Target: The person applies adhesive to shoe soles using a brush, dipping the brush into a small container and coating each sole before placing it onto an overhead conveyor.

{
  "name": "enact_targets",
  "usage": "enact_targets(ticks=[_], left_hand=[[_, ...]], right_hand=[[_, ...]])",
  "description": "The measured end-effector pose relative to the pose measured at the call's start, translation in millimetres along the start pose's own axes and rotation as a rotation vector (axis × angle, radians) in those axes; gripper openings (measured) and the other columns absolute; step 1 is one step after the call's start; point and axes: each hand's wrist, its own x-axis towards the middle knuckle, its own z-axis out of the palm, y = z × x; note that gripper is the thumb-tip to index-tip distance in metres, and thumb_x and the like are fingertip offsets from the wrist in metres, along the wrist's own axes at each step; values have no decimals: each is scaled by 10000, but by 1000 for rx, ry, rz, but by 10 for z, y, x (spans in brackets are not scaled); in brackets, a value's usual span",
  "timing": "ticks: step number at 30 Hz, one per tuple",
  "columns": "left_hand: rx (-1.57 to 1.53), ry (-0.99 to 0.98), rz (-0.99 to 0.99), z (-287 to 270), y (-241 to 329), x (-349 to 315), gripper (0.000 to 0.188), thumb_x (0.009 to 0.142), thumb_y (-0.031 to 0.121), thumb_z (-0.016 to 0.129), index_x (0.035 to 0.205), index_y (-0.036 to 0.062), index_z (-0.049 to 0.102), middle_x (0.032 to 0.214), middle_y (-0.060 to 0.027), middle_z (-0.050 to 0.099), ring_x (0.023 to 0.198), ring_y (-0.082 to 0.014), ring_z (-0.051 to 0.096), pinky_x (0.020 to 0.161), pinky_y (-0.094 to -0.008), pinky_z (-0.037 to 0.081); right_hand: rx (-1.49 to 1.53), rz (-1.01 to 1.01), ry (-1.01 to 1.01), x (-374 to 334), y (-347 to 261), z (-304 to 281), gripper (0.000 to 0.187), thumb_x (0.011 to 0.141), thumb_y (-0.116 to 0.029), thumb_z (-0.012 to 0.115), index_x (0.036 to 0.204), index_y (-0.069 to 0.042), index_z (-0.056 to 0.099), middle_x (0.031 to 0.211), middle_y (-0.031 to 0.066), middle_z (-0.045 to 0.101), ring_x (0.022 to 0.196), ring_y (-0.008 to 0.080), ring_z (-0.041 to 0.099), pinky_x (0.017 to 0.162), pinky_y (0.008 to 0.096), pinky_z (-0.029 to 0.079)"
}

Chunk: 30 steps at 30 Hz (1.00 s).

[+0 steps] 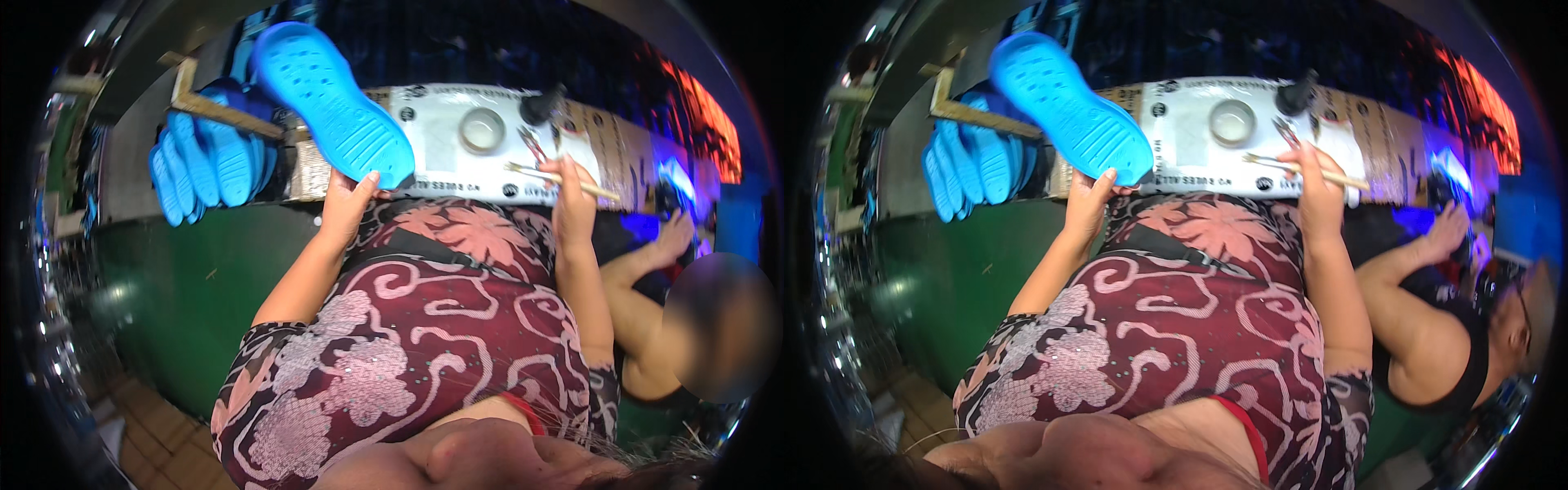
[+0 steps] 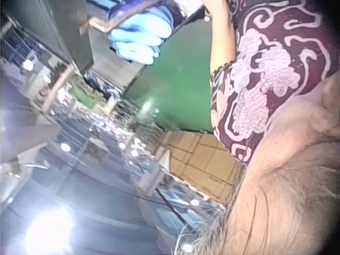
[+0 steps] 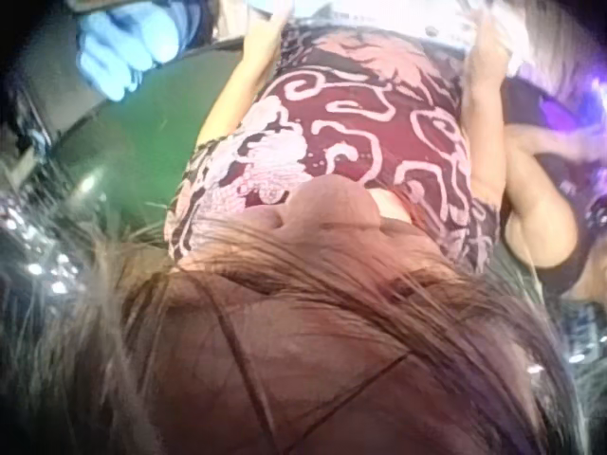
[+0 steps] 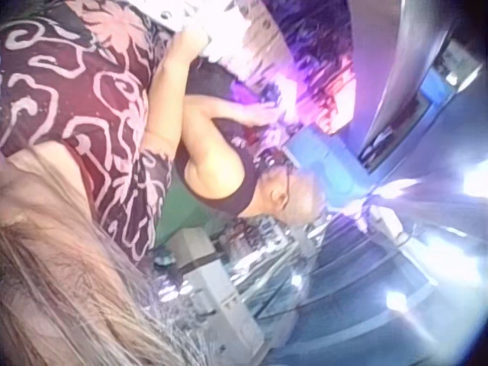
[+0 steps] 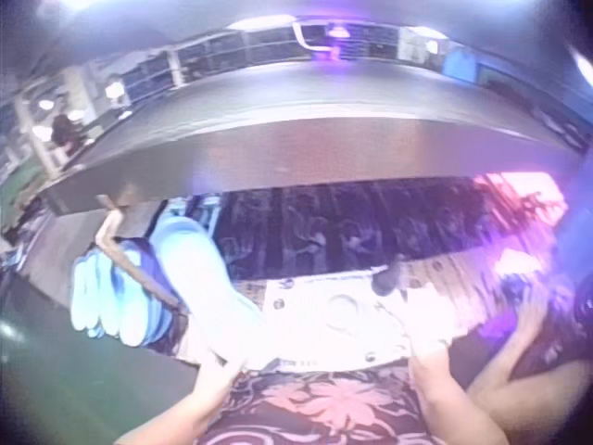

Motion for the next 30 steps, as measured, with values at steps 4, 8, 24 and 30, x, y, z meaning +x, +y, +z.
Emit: enact_targets(ticks=[4,8,24,30], left_hand=[[217,-103,35,336,107,94,311,843,50,531,1107,-67,416,937,-172,603,719,-210,647,623,-287,532],[195,-110,74,634,290,145,275,839,28,528,1069,-84,427,898,-169,606,684,-204,644,597,-274,535],[210,-126,232,805,286,129,323,817,10,534,1102,-79,411,874,-165,607,634,-187,629,559,-264,527],[218,-133,228,861,319,136,294,810,4,539,1075,-80,443,865,-156,611,631,-179,627,563,-262,525]], right_hand=[[-66,-210,-179,-111,-296,203,299,912,-176,492,731,7,645,673,55,602,624,102,508,603,236,406],[-315,-543,-252,-129,-395,238,239,868,-139,546,692,-14,647,640,68,587,594,163,511,600,279,403],[-494,-731,-188,-21,-291,224,178,791,-138,610,636,-52,626,564,58,522,561,235,493,608,334,376],[-543,-841,-297,-6,-287,339,167,773,-142,625,640,-42,609,568,56,521,563,236,493,618,332,381]])
